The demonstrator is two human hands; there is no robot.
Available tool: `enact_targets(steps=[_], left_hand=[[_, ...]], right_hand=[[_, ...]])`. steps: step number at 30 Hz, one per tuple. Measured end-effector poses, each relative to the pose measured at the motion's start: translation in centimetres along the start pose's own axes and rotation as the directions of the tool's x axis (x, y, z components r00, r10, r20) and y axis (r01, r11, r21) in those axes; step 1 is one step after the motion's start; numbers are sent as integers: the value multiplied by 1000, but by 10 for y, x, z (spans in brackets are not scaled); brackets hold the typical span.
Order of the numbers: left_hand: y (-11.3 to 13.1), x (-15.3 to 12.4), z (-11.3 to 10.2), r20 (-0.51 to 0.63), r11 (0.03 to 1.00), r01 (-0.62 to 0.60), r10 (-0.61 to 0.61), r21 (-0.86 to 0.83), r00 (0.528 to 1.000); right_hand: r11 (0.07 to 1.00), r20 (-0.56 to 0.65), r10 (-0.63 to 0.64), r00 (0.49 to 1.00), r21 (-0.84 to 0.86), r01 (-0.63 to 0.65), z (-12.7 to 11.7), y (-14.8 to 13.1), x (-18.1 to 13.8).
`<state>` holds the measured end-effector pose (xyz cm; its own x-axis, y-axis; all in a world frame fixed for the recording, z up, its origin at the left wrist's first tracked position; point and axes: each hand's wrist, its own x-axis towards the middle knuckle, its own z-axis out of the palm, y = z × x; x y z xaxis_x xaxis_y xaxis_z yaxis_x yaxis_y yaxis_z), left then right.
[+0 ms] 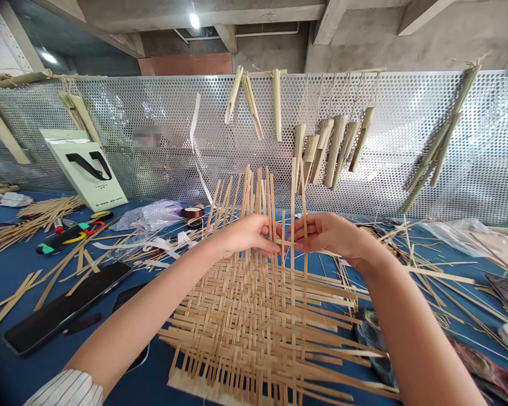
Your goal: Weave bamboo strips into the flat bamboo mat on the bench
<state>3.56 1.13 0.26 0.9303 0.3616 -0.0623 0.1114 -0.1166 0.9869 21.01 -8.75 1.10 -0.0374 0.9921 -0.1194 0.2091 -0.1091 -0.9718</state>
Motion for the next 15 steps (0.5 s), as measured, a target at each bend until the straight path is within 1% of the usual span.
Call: enact_targets(steps=[4,8,15], left_hand=[[0,0,0,3,1000,-1,1,3,1000],[-1,1,-1,-16,1000,-12,12,-3,1000],[-2,1,-2,8,1000,-17,17,10,1000]], right_hand=[[1000,-2,-2,1000,-6,2,-2,3,2],[999,-48,2,999,-34,-4,2,0,-1],[998,-80,6,997,-60,-11,3,0,-1]])
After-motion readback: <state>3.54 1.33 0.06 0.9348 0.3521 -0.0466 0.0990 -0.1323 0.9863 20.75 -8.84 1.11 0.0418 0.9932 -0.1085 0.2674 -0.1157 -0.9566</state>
